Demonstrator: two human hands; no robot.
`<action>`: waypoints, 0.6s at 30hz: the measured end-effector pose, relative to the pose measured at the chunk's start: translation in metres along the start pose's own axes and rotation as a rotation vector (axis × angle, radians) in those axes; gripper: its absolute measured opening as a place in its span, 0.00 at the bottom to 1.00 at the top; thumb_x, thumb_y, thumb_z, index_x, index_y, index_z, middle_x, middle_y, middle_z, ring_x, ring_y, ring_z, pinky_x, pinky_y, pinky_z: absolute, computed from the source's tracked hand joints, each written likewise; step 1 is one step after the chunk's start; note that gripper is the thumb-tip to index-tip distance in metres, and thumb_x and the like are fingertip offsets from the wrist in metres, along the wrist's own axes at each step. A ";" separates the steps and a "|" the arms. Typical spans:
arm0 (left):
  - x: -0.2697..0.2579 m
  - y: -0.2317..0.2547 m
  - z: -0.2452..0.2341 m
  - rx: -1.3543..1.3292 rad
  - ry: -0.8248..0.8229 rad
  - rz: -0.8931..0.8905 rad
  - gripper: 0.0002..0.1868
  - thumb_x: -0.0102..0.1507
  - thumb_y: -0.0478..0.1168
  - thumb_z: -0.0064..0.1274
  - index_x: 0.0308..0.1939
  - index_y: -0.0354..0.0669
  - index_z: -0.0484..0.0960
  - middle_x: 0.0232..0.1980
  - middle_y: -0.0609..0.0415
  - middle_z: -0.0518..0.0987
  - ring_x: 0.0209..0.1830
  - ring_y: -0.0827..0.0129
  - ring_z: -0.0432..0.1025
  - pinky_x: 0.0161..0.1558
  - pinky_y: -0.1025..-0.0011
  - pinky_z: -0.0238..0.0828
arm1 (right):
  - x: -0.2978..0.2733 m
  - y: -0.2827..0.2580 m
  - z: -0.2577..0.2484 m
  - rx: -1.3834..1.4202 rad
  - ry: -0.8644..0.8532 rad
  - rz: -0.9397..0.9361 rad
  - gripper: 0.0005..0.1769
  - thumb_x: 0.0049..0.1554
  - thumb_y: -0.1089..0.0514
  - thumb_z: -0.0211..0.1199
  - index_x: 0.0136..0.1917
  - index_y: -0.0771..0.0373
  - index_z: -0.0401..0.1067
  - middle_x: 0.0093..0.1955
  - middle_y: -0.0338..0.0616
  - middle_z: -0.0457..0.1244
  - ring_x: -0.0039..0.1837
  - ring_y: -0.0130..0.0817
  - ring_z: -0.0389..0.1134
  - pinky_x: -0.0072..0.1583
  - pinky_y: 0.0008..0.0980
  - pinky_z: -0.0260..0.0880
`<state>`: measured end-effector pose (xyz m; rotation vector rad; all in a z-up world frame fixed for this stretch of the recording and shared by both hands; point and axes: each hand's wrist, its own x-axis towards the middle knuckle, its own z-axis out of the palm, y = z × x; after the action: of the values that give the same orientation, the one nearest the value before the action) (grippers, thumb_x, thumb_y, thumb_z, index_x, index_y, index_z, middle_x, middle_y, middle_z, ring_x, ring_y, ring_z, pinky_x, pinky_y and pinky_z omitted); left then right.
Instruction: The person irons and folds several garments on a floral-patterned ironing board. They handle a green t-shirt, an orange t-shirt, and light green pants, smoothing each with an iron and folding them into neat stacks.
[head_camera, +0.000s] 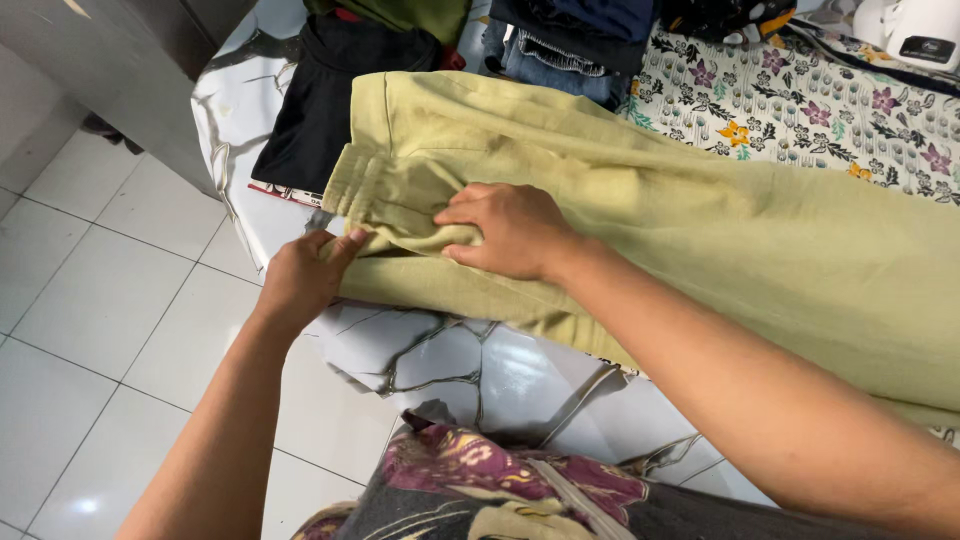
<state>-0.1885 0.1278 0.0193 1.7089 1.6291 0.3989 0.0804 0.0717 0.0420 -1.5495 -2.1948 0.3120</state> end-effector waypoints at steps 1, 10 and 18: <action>-0.001 -0.003 0.003 0.098 -0.014 -0.053 0.32 0.65 0.67 0.54 0.43 0.39 0.83 0.31 0.47 0.81 0.34 0.59 0.78 0.39 0.64 0.71 | 0.001 -0.003 0.000 -0.002 -0.026 0.069 0.17 0.53 0.41 0.65 0.51 0.49 0.81 0.54 0.35 0.72 0.53 0.40 0.73 0.52 0.39 0.72; -0.008 0.004 0.018 -0.363 0.276 -0.065 0.28 0.69 0.61 0.45 0.56 0.42 0.80 0.29 0.52 0.76 0.27 0.66 0.70 0.31 0.63 0.65 | -0.002 -0.020 -0.005 -0.045 -0.030 -0.021 0.17 0.46 0.44 0.70 0.42 0.54 0.71 0.46 0.36 0.67 0.54 0.39 0.69 0.49 0.42 0.71; 0.022 0.078 -0.011 -0.625 -0.154 -0.175 0.21 0.64 0.48 0.55 0.54 0.39 0.72 0.42 0.52 0.81 0.33 0.61 0.81 0.35 0.66 0.79 | 0.003 -0.004 -0.009 0.134 0.181 0.130 0.05 0.59 0.56 0.64 0.49 0.57 0.73 0.44 0.42 0.69 0.44 0.41 0.72 0.47 0.41 0.70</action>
<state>-0.1361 0.1576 0.0743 1.0929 1.3406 0.5988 0.0805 0.0728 0.0521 -1.5844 -1.9009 0.3374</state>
